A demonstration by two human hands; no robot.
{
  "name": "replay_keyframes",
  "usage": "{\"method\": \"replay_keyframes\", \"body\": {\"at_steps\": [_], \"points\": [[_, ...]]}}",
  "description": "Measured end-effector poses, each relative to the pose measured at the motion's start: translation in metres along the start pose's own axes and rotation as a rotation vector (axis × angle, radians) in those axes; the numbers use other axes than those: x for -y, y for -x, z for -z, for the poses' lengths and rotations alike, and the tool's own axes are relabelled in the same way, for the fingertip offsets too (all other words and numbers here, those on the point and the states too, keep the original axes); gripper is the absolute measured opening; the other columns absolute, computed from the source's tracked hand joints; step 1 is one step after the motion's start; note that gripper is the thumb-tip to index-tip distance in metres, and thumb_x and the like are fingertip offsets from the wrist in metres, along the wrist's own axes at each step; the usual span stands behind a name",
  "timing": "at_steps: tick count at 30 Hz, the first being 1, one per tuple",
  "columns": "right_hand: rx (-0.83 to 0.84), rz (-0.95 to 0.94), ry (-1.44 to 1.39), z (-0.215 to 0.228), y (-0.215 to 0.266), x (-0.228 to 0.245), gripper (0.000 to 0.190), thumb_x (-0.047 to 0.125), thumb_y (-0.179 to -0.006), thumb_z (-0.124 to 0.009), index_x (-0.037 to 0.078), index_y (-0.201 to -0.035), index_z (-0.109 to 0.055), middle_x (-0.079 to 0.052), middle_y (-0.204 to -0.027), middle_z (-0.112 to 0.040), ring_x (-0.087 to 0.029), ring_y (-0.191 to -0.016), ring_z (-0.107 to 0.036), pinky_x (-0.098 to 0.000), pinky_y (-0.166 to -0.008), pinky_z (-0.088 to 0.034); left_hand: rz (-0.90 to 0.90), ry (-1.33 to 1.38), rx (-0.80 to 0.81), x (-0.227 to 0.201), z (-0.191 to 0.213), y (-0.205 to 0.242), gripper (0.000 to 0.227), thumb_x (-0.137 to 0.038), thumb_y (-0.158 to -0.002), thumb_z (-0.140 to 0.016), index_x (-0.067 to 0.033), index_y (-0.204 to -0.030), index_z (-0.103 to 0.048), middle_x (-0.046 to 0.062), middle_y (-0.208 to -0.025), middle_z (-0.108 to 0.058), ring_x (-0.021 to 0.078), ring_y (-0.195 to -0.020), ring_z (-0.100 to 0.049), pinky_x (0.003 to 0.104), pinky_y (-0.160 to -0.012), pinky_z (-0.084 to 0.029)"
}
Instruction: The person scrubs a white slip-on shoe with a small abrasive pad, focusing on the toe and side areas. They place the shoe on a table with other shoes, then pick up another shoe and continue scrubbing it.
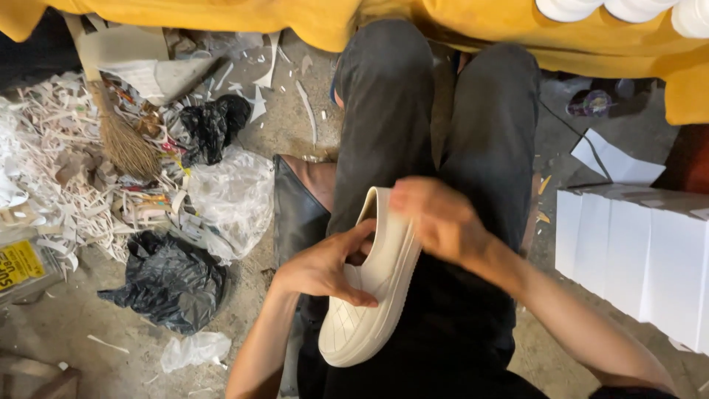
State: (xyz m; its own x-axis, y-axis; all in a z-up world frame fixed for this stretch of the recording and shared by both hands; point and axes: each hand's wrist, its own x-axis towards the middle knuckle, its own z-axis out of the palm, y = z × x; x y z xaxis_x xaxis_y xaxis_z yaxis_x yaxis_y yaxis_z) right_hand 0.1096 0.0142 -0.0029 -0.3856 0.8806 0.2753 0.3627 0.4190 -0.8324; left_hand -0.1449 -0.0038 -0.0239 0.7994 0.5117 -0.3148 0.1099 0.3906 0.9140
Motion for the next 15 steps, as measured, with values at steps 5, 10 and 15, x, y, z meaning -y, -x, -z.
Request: {"method": "replay_keyframes", "body": {"at_steps": [5, 10, 15], "points": [[0.006, 0.195, -0.076, -0.015, 0.008, 0.023, 0.029, 0.012, -0.104, -0.05, -0.003, -0.113, -0.074, -0.013, -0.114, -0.073, -0.032, -0.107, -0.071, -0.0354, -0.098, -0.061, 0.015, -0.049, -0.032, -0.012, 0.0, 0.003, 0.087, -0.016, -0.06, -0.097, -0.0028, -0.134, -0.054, 0.008, -0.087, -0.072, 0.0154, -0.075, -0.062, 0.033, -0.071, -0.057], [0.016, 0.142, 0.029, -0.017, 0.01, -0.003, 0.033, 0.02, -0.104, -0.047, 0.003, -0.121, -0.07, -0.009, -0.128, -0.068, -0.032, -0.122, -0.066, -0.0428, -0.104, -0.054, 0.035, -0.072, -0.015, -0.01, -0.005, 0.001, 0.093, -0.016, -0.058, -0.097, -0.0041, -0.137, -0.049, 0.01, -0.089, -0.072, 0.0175, -0.077, -0.063, 0.036, -0.074, -0.057], [0.044, 0.088, -0.034, -0.005, 0.001, -0.016, 0.032, 0.014, -0.101, -0.048, 0.004, -0.118, -0.073, -0.012, -0.125, -0.07, -0.034, -0.119, -0.067, -0.0444, -0.101, -0.055, 0.057, -0.094, -0.029, -0.023, -0.003, -0.003, 0.1, -0.024, -0.059, -0.098, -0.0077, -0.142, -0.046, 0.007, -0.091, -0.071, 0.0151, -0.083, -0.062, 0.033, -0.079, -0.056]]}}
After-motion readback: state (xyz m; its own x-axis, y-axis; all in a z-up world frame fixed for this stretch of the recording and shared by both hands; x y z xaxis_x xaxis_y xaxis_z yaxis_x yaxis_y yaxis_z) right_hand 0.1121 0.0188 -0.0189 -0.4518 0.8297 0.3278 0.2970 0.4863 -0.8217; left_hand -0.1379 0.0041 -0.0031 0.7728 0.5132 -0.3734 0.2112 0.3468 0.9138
